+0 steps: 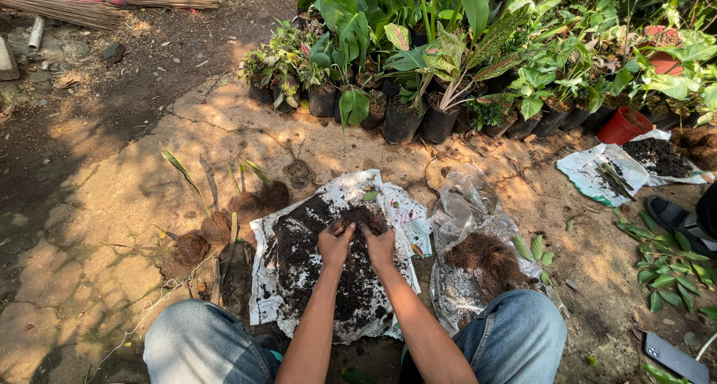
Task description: The person sits on the ground and mixes dark soil with fibrous material by hand on a plastic sheet, kneading and turning the mixture. They then pick up a knife and cut plant stems or root pieces into the mixture while continuing to work the soil by hand.
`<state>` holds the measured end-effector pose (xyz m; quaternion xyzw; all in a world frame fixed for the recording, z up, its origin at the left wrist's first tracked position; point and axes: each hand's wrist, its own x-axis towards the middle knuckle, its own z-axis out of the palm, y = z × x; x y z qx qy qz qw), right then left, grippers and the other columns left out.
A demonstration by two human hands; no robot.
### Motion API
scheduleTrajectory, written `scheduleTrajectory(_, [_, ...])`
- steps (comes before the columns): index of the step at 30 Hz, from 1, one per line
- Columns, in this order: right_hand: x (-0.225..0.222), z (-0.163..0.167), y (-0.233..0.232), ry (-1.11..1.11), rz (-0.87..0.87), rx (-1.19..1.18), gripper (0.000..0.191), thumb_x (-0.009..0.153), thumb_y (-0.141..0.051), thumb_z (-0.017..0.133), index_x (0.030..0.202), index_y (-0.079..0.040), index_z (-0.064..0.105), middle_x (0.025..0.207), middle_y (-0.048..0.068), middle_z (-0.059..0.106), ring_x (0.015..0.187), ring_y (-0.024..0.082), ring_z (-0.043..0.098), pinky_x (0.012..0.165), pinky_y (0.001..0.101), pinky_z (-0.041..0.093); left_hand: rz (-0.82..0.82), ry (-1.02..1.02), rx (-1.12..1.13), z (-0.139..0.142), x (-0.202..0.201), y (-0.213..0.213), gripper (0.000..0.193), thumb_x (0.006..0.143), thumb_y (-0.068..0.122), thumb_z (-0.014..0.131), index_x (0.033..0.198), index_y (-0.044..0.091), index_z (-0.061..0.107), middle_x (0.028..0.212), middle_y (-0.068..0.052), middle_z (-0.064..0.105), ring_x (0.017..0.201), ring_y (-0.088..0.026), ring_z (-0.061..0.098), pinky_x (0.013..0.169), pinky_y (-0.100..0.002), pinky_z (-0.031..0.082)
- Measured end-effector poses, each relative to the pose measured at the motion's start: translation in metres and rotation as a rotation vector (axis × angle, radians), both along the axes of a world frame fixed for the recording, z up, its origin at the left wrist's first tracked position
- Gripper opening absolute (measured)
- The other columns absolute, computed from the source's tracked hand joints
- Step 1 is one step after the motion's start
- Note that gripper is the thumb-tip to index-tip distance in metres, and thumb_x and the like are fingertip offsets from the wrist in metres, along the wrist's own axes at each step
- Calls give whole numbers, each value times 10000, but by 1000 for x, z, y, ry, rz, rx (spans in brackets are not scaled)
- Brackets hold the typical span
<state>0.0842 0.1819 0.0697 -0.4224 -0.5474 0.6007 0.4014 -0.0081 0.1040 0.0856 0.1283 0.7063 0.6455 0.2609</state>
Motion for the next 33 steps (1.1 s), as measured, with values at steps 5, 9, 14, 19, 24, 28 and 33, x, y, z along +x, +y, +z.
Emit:
scheduleTrajectory(5, [-4, 8, 4, 106, 98, -2, 333, 907, -78, 702, 1228, 1, 664, 1154, 105, 744, 1023, 171, 691, 929, 288, 542, -54, -61, 153, -5, -7, 4, 322, 823, 217, 861, 1043, 6, 756, 944, -74, 759, 789, -143, 668, 714, -302, 547])
scheduleTrajectory(9, [0, 19, 1, 24, 139, 10, 320, 922, -90, 723, 1217, 25, 675, 1134, 112, 745, 1005, 178, 688, 926, 300, 537, -108, -39, 129, 0, -14, -3, 317, 846, 228, 833, 1060, 10, 749, 948, -61, 768, 805, -147, 677, 745, -317, 549])
scheduleTrajectory(14, [1, 21, -6, -76, 86, 1, 283, 906, -97, 731, 1160, 29, 716, 1027, 110, 769, 887, 189, 684, 829, 310, 539, -123, 91, -10, 1, -9, -3, 287, 871, 216, 807, 1077, 28, 742, 940, -66, 778, 810, -171, 685, 771, -348, 538])
scheduleTrajectory(19, [0, 4, -14, -185, 26, -18, 300, 934, -128, 718, 1201, 7, 723, 1024, 136, 754, 849, 209, 637, 792, 328, 513, -63, 161, -137, -8, -2, 5, 226, 870, 181, 797, 1034, 32, 750, 917, -94, 778, 813, -201, 714, 792, -366, 546])
scheduleTrajectory(24, [-3, -4, -18, -120, 24, 88, 332, 937, -118, 700, 1235, 28, 681, 1163, 128, 760, 1023, 187, 704, 928, 323, 537, -17, 23, -205, -10, 5, 1, 196, 884, 171, 782, 1032, 43, 774, 933, -101, 789, 836, -223, 715, 790, -373, 539])
scheduleTrajectory(28, [-3, 11, -15, -180, -3, 129, 334, 954, -146, 666, 1263, -18, 663, 1185, 113, 734, 1070, 181, 680, 963, 322, 503, -40, 30, 5, 0, 3, 1, 295, 870, 191, 806, 1104, 26, 735, 999, -83, 778, 856, -197, 713, 791, -345, 556])
scheduleTrajectory(33, [0, 29, -2, -69, -13, 151, 244, 1004, -140, 618, 1173, 15, 701, 1062, 164, 758, 982, 219, 675, 894, 347, 532, -186, -131, 141, 15, -10, -3, 367, 826, 199, 831, 1130, 22, 727, 983, -75, 761, 799, -169, 702, 740, -350, 579])
